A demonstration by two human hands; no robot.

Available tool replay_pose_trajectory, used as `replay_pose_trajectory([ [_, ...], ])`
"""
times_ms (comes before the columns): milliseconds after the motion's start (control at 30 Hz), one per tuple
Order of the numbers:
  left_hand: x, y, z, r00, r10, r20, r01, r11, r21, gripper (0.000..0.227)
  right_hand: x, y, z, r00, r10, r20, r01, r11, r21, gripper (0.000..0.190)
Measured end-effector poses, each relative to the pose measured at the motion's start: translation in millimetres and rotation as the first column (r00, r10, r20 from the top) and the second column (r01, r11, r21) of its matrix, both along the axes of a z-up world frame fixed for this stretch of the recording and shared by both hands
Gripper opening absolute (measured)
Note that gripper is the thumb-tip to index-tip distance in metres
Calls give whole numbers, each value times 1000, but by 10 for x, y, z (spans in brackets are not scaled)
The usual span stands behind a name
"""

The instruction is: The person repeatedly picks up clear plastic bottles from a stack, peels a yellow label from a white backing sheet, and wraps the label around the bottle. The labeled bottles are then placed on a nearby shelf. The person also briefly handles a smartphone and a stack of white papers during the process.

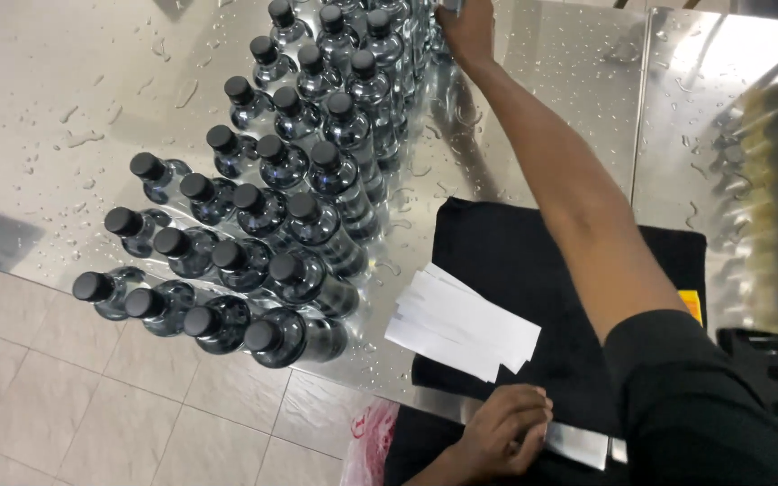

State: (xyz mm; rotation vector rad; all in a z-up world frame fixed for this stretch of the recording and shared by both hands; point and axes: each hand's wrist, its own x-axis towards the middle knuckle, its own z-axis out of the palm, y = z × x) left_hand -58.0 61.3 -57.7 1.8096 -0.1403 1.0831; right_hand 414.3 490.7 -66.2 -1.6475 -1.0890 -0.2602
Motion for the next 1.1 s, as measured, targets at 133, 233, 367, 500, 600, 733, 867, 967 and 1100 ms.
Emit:
replay_pose_trajectory([
  [133,-9,-2,9,1000,22,7,-22,1000,4,11,-145,-922,202,991,79,107,-84,996,40,65],
  [233,17,-35,-19,1000,-11,14,12,992,-126,16,-783,-2123,831,984,159,-85,-168,979,-114,34],
  [367,-46,-74,-5,995,88,-49,-95,977,-189,14,-1360,-3597,1074,985,-66,-160,-9,902,-431,49],
  [500,14,-96,-53,984,51,-168,-109,928,-356,16,-2053,-4728,1265,899,-112,-424,-113,875,-470,62],
  [600,77,-215,261,974,-23,-224,-80,895,-439,22,-2331,-5261,1110,788,-134,-601,-170,891,-421,66],
  [733,271,-237,327,951,-43,-308,-86,915,-395,29,-2473,-5523,941,764,-225,-605,-171,833,-526,83],
  [867,438,-231,302,858,-119,-500,-38,955,-293,43,-2530,-5603,803,717,-309,-625,-148,808,-570,81],
  [967,540,-210,351,795,-119,-595,-36,970,-241,47,-2593,-5505,898,755,-358,-549,-122,747,-654,87],
  [1100,591,-199,492,718,-115,-687,-76,967,-242,50,-2566,-5416,731,797,-408,-446,-94,645,-758,94],
])
